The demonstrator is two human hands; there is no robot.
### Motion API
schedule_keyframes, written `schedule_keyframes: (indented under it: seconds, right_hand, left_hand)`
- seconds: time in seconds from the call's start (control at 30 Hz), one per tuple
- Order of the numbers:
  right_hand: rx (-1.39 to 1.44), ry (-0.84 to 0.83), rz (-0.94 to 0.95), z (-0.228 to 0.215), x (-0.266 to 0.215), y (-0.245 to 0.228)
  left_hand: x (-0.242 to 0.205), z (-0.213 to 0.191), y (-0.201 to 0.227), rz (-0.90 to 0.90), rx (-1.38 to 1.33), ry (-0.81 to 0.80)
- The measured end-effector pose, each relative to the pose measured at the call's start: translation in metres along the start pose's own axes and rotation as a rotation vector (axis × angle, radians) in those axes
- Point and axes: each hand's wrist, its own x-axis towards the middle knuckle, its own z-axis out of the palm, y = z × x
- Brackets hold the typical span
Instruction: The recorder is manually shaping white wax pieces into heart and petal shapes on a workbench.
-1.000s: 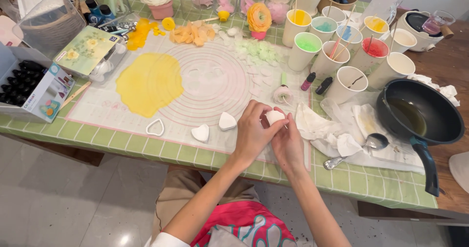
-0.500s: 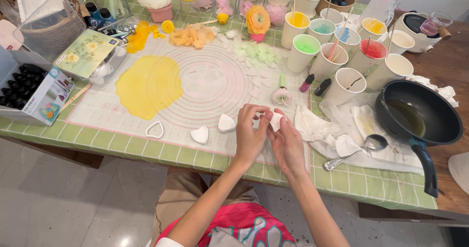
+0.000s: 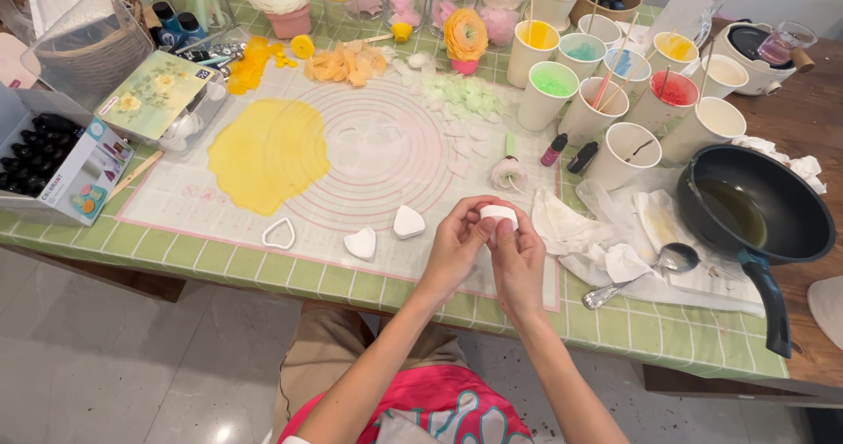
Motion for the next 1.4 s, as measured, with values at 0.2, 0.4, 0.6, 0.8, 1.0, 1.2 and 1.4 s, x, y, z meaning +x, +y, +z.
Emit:
schedule_keyframes:
  seconds: [0.2,0.4,0.6,0.8,1.0,1.2,1.4]
  right_hand:
    - [-0.122,0.151,-0.032,0.005,0.0,0.027]
    - [-0.241,0.155,-0.06,0.009,0.007,0.025]
    - [-0.272,0.165,-0.054,0.003,0.011,0.03]
    - [-0.268,0.166,-0.021,-0.005,0.01,0.032]
    - [0.029,0.069,0.17,-0.014,0.019,0.012]
    - [0.114,-0.096,0.292,-0.031,0.019,-0.007]
    - [0.0,-0.102,0.225,-0.053,0.018,0.002]
  left_hand:
    - [0.004,0.015,-0.038,0.053,0.147,0.305]
    - [0.008,0.025,-0.034,0.024,0.108,0.505]
    - [0.014,0.02,-0.046,0.024,0.042,0.537]
    - [0.015,0.016,-0.052,-0.005,0.007,0.548]
    - [0.02,0.0,-0.034,-0.046,0.207,0.347]
    - [0.02,0.0,0.013,0.158,0.655,0.316]
    - [0.021,-0.004,0.022,0.35,0.825,0.121]
